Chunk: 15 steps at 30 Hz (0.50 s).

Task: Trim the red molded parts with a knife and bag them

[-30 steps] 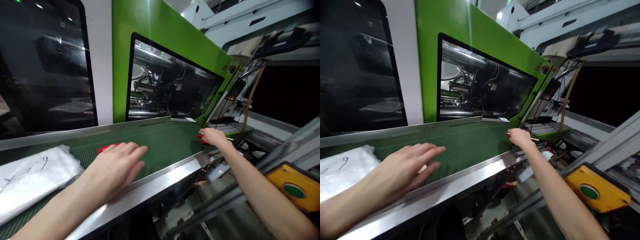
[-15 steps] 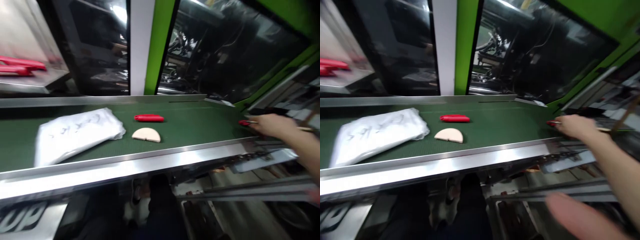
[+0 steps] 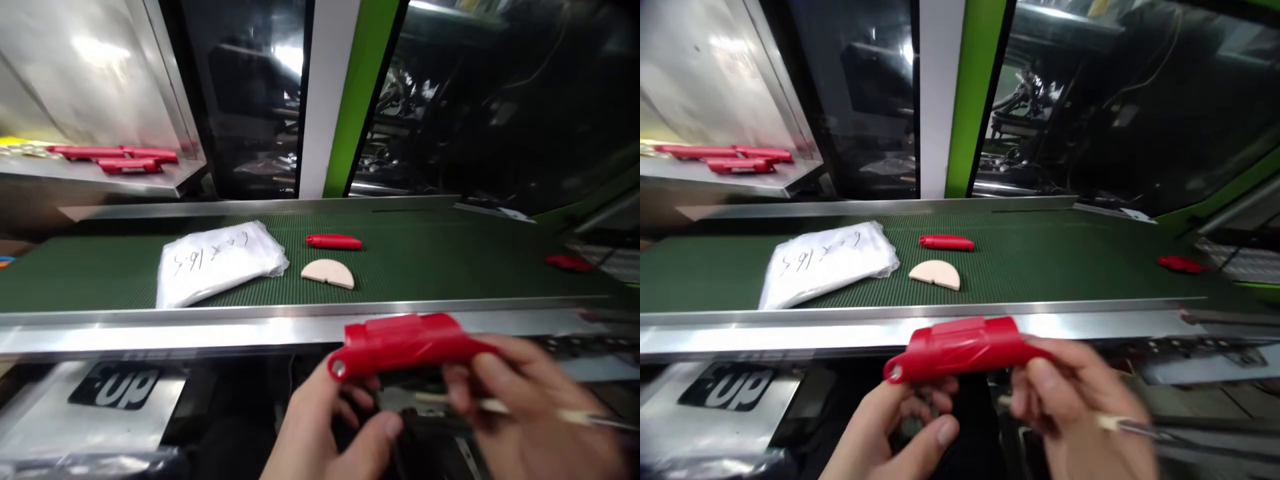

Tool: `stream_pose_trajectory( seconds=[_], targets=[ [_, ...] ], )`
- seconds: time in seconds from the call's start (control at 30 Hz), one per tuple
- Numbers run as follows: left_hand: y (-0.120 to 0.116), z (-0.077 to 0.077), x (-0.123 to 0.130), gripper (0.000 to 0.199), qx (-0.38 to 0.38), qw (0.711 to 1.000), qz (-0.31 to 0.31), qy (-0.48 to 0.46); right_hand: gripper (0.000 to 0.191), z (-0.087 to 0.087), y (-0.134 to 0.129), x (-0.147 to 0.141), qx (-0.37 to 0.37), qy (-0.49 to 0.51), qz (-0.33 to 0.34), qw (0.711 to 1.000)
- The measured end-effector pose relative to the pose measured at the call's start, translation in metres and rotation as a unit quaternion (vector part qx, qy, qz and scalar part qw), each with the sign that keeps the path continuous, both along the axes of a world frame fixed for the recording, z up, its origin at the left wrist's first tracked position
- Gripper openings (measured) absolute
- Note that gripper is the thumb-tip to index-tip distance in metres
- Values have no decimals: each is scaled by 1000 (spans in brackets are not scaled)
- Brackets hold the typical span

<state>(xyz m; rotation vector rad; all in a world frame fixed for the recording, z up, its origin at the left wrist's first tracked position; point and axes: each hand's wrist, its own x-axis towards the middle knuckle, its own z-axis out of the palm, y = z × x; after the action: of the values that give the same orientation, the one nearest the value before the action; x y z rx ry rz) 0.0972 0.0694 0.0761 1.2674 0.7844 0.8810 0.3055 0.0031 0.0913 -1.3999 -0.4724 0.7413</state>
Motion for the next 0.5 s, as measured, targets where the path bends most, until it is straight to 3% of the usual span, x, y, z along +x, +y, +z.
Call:
stream_pose_trajectory(
  seconds=[0.1,0.17,0.3,0.5],
  targets=[
    [-16,1,-9,61,-125,986,93,-61,34,-18,-7,-69,-75,161,91,980],
    [-25,0,-16,60,-136,978,140,-77,35,-29,-9,-90,-96,221,157,958],
    [-34,-12,-27,46,-123,978,167,-36,35,-50,-12,-101,-138,294,186,927],
    [-44,-24,-36,41,-66,981,180,-10,36,-66,-19,-110,-138,314,205,917]
  ],
)
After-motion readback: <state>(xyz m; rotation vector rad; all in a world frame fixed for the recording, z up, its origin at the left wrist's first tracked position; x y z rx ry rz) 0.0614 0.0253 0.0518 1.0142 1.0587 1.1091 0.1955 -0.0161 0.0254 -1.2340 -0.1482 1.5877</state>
